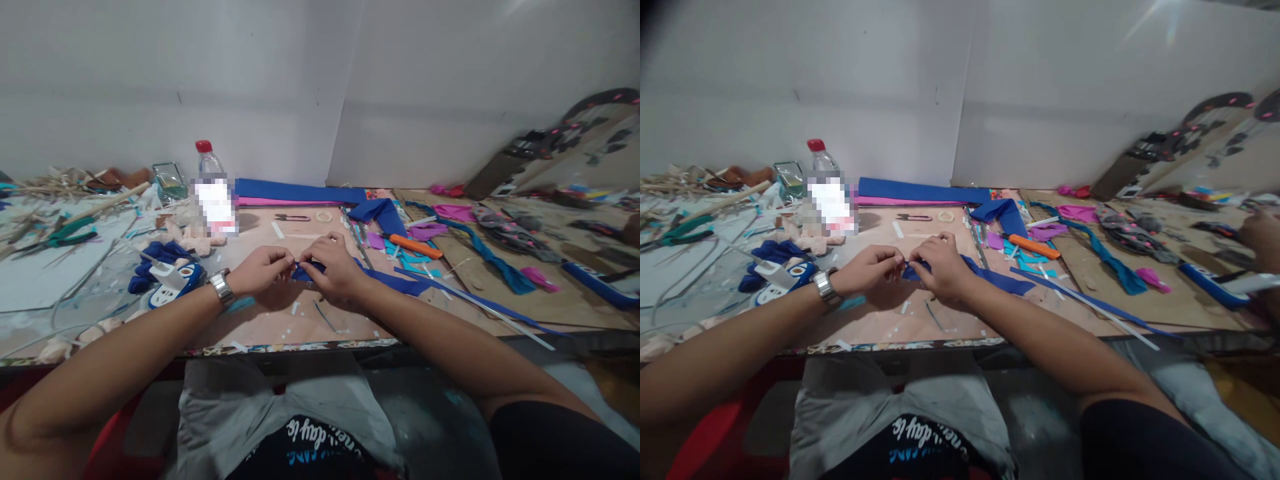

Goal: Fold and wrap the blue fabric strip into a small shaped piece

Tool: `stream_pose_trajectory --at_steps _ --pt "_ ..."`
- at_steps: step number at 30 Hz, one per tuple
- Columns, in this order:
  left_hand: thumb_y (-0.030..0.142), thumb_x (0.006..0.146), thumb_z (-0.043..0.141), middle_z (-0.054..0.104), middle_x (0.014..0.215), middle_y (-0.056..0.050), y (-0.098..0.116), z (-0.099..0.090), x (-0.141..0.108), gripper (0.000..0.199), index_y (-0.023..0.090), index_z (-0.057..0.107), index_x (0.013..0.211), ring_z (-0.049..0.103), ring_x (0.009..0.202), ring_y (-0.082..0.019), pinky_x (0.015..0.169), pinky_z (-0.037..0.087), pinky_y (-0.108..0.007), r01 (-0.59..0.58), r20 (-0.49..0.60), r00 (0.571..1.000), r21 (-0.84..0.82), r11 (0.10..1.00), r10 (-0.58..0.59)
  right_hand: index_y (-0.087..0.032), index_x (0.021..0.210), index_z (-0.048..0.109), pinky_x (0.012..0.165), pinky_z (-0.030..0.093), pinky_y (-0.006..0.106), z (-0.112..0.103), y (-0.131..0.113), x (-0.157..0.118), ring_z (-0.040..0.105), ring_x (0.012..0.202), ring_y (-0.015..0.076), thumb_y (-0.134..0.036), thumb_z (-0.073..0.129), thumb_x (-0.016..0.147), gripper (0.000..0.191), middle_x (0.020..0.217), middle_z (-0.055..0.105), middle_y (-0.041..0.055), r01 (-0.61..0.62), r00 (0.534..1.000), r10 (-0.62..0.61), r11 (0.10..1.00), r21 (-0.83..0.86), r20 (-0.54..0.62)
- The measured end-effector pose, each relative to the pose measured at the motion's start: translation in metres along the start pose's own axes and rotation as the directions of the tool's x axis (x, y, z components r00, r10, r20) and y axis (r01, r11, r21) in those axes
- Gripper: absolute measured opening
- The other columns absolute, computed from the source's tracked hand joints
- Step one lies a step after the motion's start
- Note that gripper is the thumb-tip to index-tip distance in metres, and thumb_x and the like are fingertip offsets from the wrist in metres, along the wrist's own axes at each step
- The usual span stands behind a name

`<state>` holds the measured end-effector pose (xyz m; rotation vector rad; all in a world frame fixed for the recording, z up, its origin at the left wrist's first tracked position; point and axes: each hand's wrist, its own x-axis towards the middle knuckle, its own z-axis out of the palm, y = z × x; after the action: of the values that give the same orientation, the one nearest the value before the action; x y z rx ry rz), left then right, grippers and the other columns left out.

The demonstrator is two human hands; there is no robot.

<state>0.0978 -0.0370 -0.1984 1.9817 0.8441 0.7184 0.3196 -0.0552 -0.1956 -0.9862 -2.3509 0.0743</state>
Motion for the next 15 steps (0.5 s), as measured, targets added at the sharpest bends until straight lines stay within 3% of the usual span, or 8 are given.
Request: stream_pose_trajectory --at_steps 3,6,15 --pt "0.044 0.099 0.05 0.063 0.065 -0.002 -0.0035 0.0026 0.002 0.041 0.015 0.065 0.073 0.054 0.06 -0.013 0.061 0.042 -0.026 0.123 0.036 0.992 -0.167 0.978 -0.119 -0.021 0.093 0.068 0.101 0.024 0.045 -0.0003 0.0 -0.0003 0.062 0.093 0.0226 -0.026 0.061 0.097 0.01 0.095 0.077 0.0054 0.002 1.0 -0.002 1.0 0.0 0.002" --pt "0.049 0.096 0.054 0.063 0.065 -0.002 -0.0046 0.0045 0.0024 0.043 0.015 0.065 0.073 0.053 0.06 -0.012 0.06 0.04 -0.025 0.183 0.059 0.983 -0.215 0.959 -0.175 -0.021 0.093 0.068 0.101 0.024 0.045 0.0001 0.0004 -0.0007 0.062 0.093 0.0223 -0.027 0.062 0.098 0.01 0.095 0.077 0.0049 0.004 1.0 -0.004 1.0 0.003 0.001" --pt "0.052 0.092 0.064 0.061 0.066 0.0 -0.0042 0.0028 0.0016 0.04 0.014 0.067 0.08 0.05 0.058 -0.01 0.057 0.038 -0.023 0.154 0.065 0.988 -0.219 0.963 -0.144 -0.021 0.095 0.069 0.101 0.024 0.045 0.0 -0.0011 -0.0005 0.063 0.091 0.0218 -0.026 0.062 0.096 0.009 0.093 0.077 0.0045 0.036 0.999 -0.036 0.999 0.0 -0.004"
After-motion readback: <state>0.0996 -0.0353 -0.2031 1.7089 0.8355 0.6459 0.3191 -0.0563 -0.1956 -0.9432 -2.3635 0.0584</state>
